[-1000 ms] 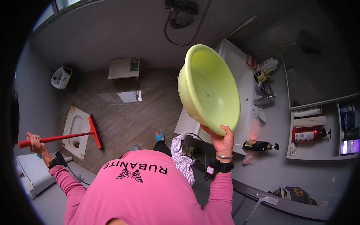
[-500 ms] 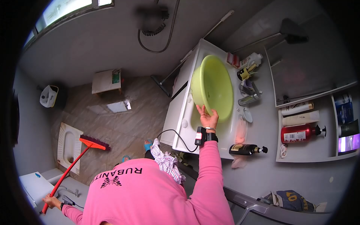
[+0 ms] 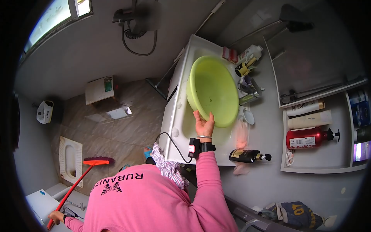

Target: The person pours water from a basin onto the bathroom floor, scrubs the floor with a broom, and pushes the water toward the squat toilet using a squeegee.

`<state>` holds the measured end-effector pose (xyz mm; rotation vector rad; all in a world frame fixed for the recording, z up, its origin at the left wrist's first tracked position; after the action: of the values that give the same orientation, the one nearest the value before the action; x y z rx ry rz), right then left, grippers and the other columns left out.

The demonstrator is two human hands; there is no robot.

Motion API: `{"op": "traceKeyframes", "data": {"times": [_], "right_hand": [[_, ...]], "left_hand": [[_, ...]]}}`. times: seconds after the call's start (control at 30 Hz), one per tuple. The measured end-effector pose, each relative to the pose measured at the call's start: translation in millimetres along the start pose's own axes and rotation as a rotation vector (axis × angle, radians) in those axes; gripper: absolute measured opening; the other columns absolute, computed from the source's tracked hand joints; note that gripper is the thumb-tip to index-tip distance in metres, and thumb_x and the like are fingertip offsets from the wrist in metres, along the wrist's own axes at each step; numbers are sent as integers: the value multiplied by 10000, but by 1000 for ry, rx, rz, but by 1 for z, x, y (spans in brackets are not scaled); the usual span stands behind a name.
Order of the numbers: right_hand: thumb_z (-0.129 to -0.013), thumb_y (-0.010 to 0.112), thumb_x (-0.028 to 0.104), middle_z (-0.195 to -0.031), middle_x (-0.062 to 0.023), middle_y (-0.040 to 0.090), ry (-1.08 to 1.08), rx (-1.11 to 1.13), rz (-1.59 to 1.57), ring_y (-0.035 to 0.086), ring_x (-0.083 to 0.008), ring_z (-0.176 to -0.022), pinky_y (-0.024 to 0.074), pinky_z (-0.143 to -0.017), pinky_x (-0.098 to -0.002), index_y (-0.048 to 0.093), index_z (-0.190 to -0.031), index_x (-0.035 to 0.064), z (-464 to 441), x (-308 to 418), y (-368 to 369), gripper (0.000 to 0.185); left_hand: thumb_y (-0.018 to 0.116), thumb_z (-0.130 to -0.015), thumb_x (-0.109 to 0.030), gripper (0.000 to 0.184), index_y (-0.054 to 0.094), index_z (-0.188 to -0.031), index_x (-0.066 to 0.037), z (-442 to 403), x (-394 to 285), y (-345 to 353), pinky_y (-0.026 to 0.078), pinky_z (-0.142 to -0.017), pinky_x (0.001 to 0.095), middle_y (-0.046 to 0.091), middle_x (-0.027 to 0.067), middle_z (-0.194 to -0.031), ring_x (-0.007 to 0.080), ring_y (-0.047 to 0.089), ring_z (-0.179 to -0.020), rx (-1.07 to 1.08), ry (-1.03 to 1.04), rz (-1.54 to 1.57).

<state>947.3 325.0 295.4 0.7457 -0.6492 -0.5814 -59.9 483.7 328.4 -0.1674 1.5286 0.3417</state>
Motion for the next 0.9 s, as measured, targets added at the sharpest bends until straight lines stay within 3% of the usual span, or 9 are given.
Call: {"op": "traceKeyframes", "data": {"times": [0.33,0.4,0.47,0.57,0.6,0.63,0.67,0.73,0.9], "right_hand": [[-762,613,295,-1344,-213,113,40,120,-68,106,-404,-1235,394,-903,-348,316,-1221,-15,32,7,-1,628],[-769,604,279,-1326,-250,183,184,-95,-197,186,-391,-1225,411,-880,-343,323,-1209,-46,75,-4,29,615],[-791,575,287,-1135,-301,434,483,285,368,465,-388,-1026,449,-819,-327,430,-1112,-60,113,-20,62,494],[-810,524,201,-967,-196,585,-554,451,1115,602,-286,-778,487,-674,-332,526,-1010,-50,105,56,130,321],[-809,506,163,-942,-174,604,-1125,353,1392,616,-254,-730,490,-639,-333,540,-996,-47,86,91,146,283],[-770,518,117,-936,-198,597,-1427,216,1643,611,-254,-699,473,-681,-335,507,-1049,-53,62,121,158,327],[-728,553,117,-988,-206,570,-1228,-72,1976,586,-304,-751,453,-738,-364,490,-1100,-24,24,150,160,403],[-714,569,138,-1047,-168,545,-1872,-19,2117,543,-337,-855,431,-779,-413,459,-1143,11,-42,194,153,461],[-723,592,201,-1067,-173,510,-1408,-293,2455,494,-336,-972,426,-789,-443,450,-1144,59,-74,223,167,466]], "left_hand": [[669,-624,-88,407,353,-723,149,13,7,28,528,-490,372,532,225,-671,307,570,-535,186,80,-58],[666,-626,-91,414,352,-732,157,14,13,30,529,-504,376,535,234,-681,315,573,-547,238,79,-46],[664,-628,-94,422,351,-742,165,11,20,35,531,-518,381,537,244,-691,323,577,-560,299,76,-46],[660,-631,-99,435,349,-757,177,-9,30,49,533,-539,388,541,258,-706,334,582,-578,443,80,33],[659,-632,-101,439,349,-762,182,-17,24,51,534,-546,390,542,263,-711,338,584,-585,793,-59,830],[658,-635,-104,432,357,-745,184,-32,29,54,533,-552,386,543,266,-711,333,585,-587,647,18,544],[657,-639,-107,425,365,-729,187,-32,29,49,532,-559,381,545,270,-711,328,587,-590,503,62,210],[662,-667,-127,402,393,-662,171,32,-8,17,531,-551,359,549,258,-693,307,589,-586,413,99,-197],[657,-711,-158,459,355,-715,186,45,-26,-9,525,-507,333,562,226,-661,273,590,-564,277,127,-200]]}}
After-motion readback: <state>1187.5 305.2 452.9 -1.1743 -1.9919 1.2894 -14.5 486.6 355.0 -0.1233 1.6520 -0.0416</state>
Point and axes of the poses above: each hand's wrist, its own z-axis away from the middle knuckle, its own y-axis out of the palm, x = y × z, the point moved 5 cm from there along -z, towards the middle knuckle
